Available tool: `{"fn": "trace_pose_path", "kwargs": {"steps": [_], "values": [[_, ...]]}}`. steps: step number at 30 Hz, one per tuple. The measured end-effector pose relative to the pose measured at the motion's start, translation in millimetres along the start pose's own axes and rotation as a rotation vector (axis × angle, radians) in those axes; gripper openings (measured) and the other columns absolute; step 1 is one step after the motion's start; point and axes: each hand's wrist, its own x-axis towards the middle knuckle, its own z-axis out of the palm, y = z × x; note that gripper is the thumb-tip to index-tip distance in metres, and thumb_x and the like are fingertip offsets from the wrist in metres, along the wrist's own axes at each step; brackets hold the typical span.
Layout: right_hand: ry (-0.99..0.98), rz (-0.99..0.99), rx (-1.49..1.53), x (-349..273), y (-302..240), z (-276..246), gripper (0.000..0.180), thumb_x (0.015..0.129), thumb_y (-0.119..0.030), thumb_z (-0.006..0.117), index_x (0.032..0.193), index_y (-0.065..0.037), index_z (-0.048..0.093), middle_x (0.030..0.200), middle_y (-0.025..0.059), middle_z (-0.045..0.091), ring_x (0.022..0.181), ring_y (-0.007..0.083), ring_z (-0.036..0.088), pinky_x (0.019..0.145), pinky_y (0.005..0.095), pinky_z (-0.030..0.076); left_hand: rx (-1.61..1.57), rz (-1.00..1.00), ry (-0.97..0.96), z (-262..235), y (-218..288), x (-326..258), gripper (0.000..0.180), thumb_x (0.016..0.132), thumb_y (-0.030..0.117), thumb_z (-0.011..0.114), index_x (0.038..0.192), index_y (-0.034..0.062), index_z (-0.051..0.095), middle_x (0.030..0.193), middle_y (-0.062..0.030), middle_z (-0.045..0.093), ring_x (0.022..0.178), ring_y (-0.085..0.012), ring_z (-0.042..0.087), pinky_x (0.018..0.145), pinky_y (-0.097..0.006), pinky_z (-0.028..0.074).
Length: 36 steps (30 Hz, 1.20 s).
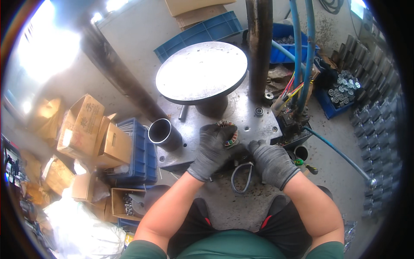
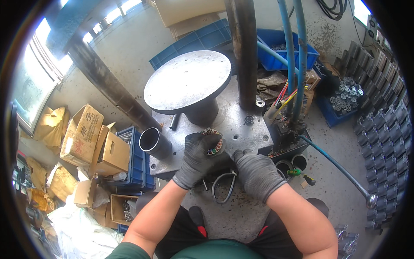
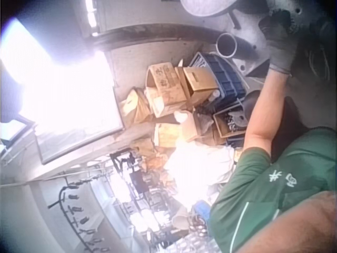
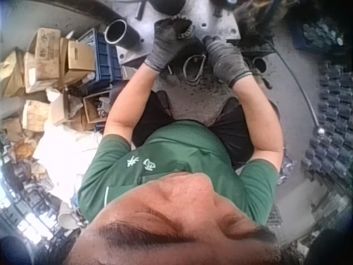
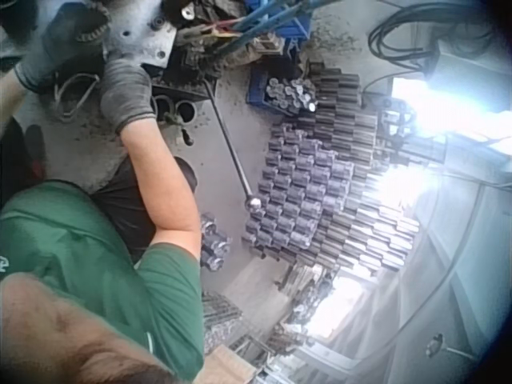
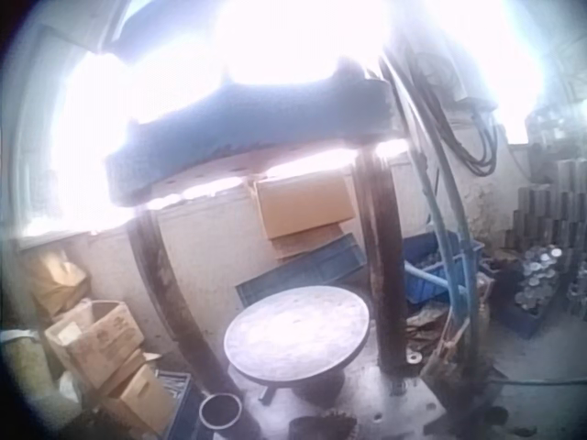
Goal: Assembling an electric motor stator into a housing using a mechanical press.
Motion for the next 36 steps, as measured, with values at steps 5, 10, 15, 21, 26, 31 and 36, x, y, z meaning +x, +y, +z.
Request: {"fn": "trace_pose_path", "kwargs": {"steps": [5,10,15,21,26,31,36], "values": [[0.114,0.139,-0.068,15.2,14.6,15.9,0.034,0.09,-0.012,0.07,0.122,-0.001,0.064,0.119,0.0242,0.071,0.104,0.0411,0.075,0.09,0.0523,0.06,0.115,0.065,0.109,9.5,2.9,2.8,0.062,0.067,0.029,0.099,0.119,0.0101,0.072,0.104,-0.0152,0.073,0.093,-0.037,0.07,0.081,-0.048,0.056],[0.206,0.262,0.09,13.5,39.4,6.6,0.032,0.09,-0.009,0.068,0.121,-0.003,0.067,0.117,0.0254,0.072,0.108,0.0455,0.071,0.094,0.0516,0.058,0.248,0.14,0.148,0.9,15.3,3.9,0.055,0.069,0.027,0.097,0.116,0.0114,0.073,0.105,-0.0124,0.074,0.094,-0.0353,0.071,0.084,-0.048,0.055],[0.287,0.178,0.141,1.2,60.9,1.4,0.042,0.088,-0.009,0.071,0.128,-0.004,0.064,0.125,0.0259,0.069,0.115,0.0443,0.07,0.099,0.0512,0.056,0.011,0.092,-0.068,-23.6,4.2,5.0,0.048,0.071,0.005,0.088,0.117,0.0145,0.076,0.121,-0.0096,0.075,0.12,-0.032,0.069,0.11,-0.048,0.049],[0.191,0.132,0.122,-3.2,49.4,-2.2,0.048,0.084,-0.011,0.073,0.13,-0.003,0.062,0.125,0.0247,0.069,0.113,0.0438,0.071,0.097,0.0502,0.058,0.136,0.021,-0.151,-61.3,10.9,17.4,0.052,0.072,0.004,0.087,0.122,0.0146,0.074,0.126,-0.0122,0.074,0.121,-0.0354,0.069,0.109,-0.05,0.05],[-0.043,0.072,0.024,3.0,24.7,-9.3,0.047,0.083,-0.012,0.073,0.128,-0.003,0.063,0.122,0.0249,0.069,0.109,0.0427,0.072,0.093,0.0507,0.059,0.147,0.039,-0.118,-48.1,18.3,13.4,0.055,0.076,0.016,0.09,0.128,0.0135,0.07,0.128,-0.0172,0.071,0.122,-0.0392,0.066,0.108,-0.051,0.051],[-0.057,0.004,0.026,12.0,6.0,-0.7,0.041,0.087,-0.015,0.072,0.126,-0.002,0.064,0.119,0.0225,0.07,0.104,0.0415,0.074,0.088,0.0522,0.06,0.087,0.059,-0.122,-32.6,5.8,8.7,0.056,0.083,0.023,0.087,0.132,0.0086,0.066,0.125,-0.0198,0.071,0.119,-0.0399,0.066,0.105,-0.052,0.051],[0.005,-0.035,0.012,18.2,2.7,10.8,0.038,0.089,-0.016,0.072,0.124,-0.005,0.061,0.115,0.0228,0.07,0.1,0.0431,0.074,0.084,0.0536,0.06,0.03,0.065,-0.139,-35.0,-0.6,13.7,0.055,0.082,0.022,0.087,0.131,0.0082,0.066,0.119,-0.0214,0.072,0.111,-0.0409,0.069,0.098,-0.051,0.055]]}}
